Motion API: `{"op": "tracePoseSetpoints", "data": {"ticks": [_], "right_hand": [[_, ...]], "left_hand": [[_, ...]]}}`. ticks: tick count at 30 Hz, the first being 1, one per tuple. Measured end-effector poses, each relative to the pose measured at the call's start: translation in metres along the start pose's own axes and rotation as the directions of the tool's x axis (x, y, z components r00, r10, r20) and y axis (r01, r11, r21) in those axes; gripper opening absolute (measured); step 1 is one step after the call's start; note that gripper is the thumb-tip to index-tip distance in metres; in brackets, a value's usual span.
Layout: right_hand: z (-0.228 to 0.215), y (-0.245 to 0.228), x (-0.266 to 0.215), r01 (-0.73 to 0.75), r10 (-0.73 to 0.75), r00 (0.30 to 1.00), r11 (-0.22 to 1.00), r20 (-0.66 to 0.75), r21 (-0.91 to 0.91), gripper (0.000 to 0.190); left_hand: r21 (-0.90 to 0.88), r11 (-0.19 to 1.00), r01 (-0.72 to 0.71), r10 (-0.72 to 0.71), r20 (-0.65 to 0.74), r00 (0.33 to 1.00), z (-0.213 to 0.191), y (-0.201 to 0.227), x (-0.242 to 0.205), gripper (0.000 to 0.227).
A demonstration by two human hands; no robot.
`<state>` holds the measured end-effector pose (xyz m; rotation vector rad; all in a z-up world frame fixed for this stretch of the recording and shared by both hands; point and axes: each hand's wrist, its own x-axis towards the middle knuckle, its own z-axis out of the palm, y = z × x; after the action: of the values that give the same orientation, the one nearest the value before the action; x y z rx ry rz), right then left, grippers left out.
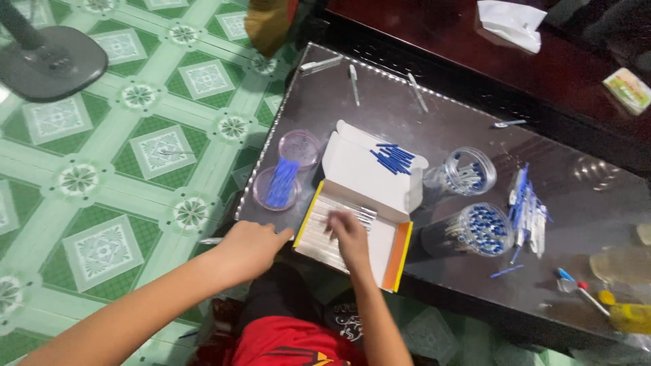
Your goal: Assembling pens by inserting ink refills into barrels and placing them into a storage box.
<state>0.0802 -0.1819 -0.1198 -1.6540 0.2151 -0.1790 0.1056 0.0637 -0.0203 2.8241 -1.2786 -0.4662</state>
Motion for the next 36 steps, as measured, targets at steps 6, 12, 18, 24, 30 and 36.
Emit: {"op": "tracePoseSetpoints", "data": {"ticks": [6,12,18,24,30,36], "right_hand": [[0.058,0.013,0.169,0.438,-0.496,0.866,0.687,0.066,-0.58,0.014],[0.07,0.044,0.236,0.394,-0.422,0.88,0.398,0.216,-0.828,0.013],[0.059,0.045,0.233,0.419,-0.404,0.893,0.58,0.199,-0.699,0.016],[-0.03,0.004,0.174,0.487,-0.649,0.74,0.698,-0.176,-0.525,0.009],[-0.107,-0.015,0.021,0.264,-0.544,0.758,0.761,-0.36,-0.593,0.009],[-0.143,0.037,-0.067,0.054,-0.356,0.737,0.879,-0.575,-0.474,0.013]], "left_hand": [[-0.055,0.995,0.081,-0.082,-0.021,0.996,0.01,-0.035,-0.037,0.038],[-0.285,0.93,0.234,-0.249,-0.018,0.968,0.019,-0.055,-0.078,0.026],[-0.389,0.897,0.211,-0.228,0.001,0.974,0.003,-0.058,-0.069,0.028],[-0.353,0.934,-0.058,0.005,-0.15,0.989,0.013,-0.042,-0.008,0.026],[-0.394,0.877,-0.276,0.157,-0.307,0.939,-0.007,0.011,0.08,0.026],[-0.392,0.849,-0.353,0.264,-0.263,0.928,0.004,0.062,0.16,0.022]]}}
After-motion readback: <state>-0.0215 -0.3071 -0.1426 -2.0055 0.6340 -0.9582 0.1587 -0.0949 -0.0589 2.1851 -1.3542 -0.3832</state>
